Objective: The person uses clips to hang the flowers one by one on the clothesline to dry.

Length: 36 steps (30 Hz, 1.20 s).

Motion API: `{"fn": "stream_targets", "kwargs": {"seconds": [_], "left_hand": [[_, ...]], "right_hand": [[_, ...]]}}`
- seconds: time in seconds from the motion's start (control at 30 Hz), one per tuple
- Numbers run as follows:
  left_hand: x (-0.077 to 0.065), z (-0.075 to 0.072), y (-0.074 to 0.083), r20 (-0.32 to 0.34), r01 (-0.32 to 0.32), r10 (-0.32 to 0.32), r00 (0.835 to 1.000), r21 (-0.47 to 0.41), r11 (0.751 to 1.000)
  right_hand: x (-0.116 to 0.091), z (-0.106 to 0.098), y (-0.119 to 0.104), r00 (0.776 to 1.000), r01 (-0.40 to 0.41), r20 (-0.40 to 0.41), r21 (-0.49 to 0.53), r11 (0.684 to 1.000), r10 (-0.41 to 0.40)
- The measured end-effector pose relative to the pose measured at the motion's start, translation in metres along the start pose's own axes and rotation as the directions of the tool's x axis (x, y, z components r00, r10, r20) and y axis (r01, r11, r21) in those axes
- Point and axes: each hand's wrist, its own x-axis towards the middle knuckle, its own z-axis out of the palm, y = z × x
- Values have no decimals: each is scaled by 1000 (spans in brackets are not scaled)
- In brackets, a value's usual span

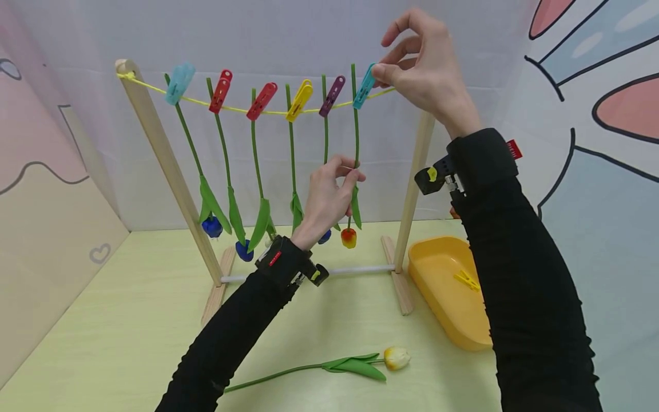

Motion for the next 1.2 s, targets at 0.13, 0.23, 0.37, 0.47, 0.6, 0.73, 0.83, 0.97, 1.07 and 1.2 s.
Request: {"fn": "stream_targets", "kwargs": {"seconds": [0.13, 0.23, 0.37, 0.47, 0.6, 0.73, 0.83, 0.97, 1.07, 1.2], "left_hand": [[-1, 0, -2, 0, -10, 10, 1000, -3, 1000], [-3, -2, -2, 9, -4, 4, 1000, -17, 1000], [-15, -4, -4, 13, -34, 34, 999, -21, 999], [-35, -4, -7, 9, -114, 114, 993, -9, 993], [-74, -11, -19, 104, -182, 175, 979, 60, 981], [-113, -25, -43, 337, -127, 59, 940, 182, 975], [-135, -38, -69, 472, -80, -66, 879, 282, 956], [-157, -52, -103, 572, -37, -172, 802, 335, 941], [-169, -59, -123, 626, 17, -214, 750, 305, 952], [-176, -61, -138, 670, 75, -230, 706, 252, 965]], "right_hand": [[-1, 1, 1, 1000, 13, 10, -61, 998, -12], [-3, 0, 1, 1000, 22, 7, -100, 995, -22], [-14, 2, 1, 988, 136, -44, -164, 977, -146], [-35, 5, 3, 947, 278, -97, -224, 934, -305], [-79, 9, 19, 915, 363, -101, -223, 905, -391], [-127, 6, 58, 955, 297, 66, -264, 918, -290], [-157, -4, 95, 966, 166, 249, -377, 911, -73], [-183, -19, 138, 873, -31, 406, -505, 862, 269], [-198, -27, 166, 777, -143, 455, -545, 826, 435], [-209, -36, 193, 642, -212, 512, -596, 774, 570]]}}
